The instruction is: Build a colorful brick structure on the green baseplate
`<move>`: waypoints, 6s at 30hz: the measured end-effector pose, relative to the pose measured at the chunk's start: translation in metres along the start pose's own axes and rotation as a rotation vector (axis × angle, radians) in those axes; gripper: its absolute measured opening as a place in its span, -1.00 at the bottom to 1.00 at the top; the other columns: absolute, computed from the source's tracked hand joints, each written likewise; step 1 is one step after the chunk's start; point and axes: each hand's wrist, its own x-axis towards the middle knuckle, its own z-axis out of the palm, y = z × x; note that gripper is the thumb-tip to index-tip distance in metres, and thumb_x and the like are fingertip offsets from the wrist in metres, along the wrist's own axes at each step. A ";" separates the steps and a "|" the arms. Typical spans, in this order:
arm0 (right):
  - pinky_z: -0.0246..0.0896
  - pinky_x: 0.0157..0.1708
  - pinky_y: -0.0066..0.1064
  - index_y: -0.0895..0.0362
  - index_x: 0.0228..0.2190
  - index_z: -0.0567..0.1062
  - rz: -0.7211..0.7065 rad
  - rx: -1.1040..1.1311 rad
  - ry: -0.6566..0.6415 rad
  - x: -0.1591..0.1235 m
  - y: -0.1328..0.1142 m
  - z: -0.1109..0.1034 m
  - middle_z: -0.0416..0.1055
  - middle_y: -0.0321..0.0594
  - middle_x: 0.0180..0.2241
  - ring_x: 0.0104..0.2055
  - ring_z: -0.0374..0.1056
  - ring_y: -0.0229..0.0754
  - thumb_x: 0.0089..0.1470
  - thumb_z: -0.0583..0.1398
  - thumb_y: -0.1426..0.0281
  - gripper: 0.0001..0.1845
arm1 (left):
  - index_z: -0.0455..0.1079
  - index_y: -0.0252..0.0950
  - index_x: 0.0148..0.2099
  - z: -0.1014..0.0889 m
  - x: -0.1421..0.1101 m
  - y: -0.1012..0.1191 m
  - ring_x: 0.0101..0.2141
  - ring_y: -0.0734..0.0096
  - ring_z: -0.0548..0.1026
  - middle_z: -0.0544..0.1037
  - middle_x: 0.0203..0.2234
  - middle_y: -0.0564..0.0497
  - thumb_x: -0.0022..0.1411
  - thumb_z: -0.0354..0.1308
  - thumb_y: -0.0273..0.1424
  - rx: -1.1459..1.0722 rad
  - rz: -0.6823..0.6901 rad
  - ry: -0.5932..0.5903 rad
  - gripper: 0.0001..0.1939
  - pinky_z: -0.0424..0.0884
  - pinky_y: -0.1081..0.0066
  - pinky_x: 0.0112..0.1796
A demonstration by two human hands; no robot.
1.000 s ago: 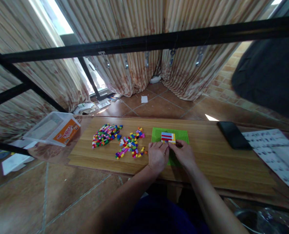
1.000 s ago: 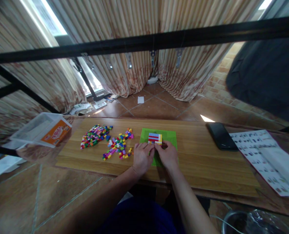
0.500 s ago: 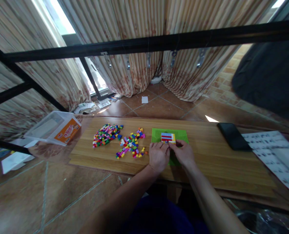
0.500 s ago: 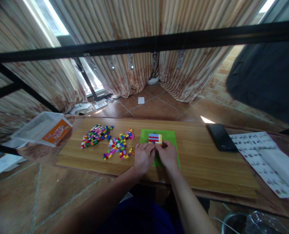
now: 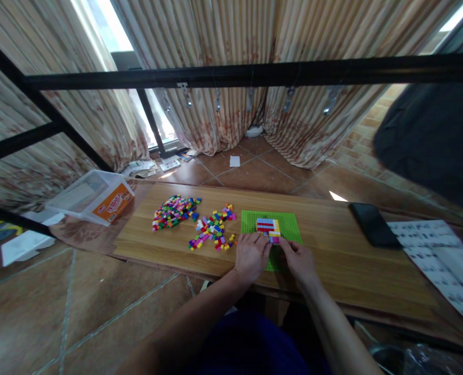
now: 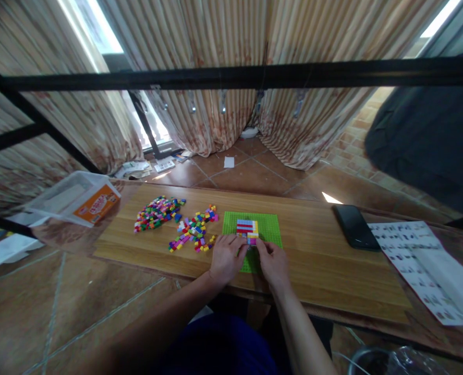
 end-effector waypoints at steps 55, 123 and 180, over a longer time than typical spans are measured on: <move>0.18 -0.25 -0.30 0.09 -0.48 0.49 -0.454 -0.404 -0.049 0.053 -0.027 0.030 0.50 -0.12 -0.39 -0.33 0.35 -0.11 0.20 -0.06 0.09 -0.52 | 0.40 -0.26 -0.27 0.020 -0.009 0.004 -0.35 0.34 0.45 0.46 -0.39 -0.03 0.36 0.01 -0.35 -0.062 0.047 0.056 -0.82 0.39 0.33 -0.30; 0.30 -0.16 -0.18 0.14 -0.36 0.55 -0.609 -0.636 0.389 0.061 0.063 -0.051 0.53 -0.02 -0.30 -0.22 0.41 0.02 0.10 0.03 0.22 -0.64 | 0.42 -0.26 -0.05 -0.053 -0.041 -0.083 -0.09 0.23 0.46 0.48 -0.13 -0.10 0.24 0.14 -0.44 -0.052 -0.272 0.058 -0.78 0.46 0.23 -0.01; 0.31 -0.14 -0.20 0.14 -0.39 0.55 -0.617 -0.504 0.416 0.060 0.061 -0.044 0.50 -0.07 -0.31 -0.23 0.38 -0.05 0.13 0.08 0.31 -0.73 | 0.48 -0.23 -0.02 -0.016 0.014 -0.008 -0.04 0.26 0.46 0.48 -0.07 -0.10 0.22 0.19 -0.43 -0.431 -0.112 0.016 -0.74 0.41 0.22 0.05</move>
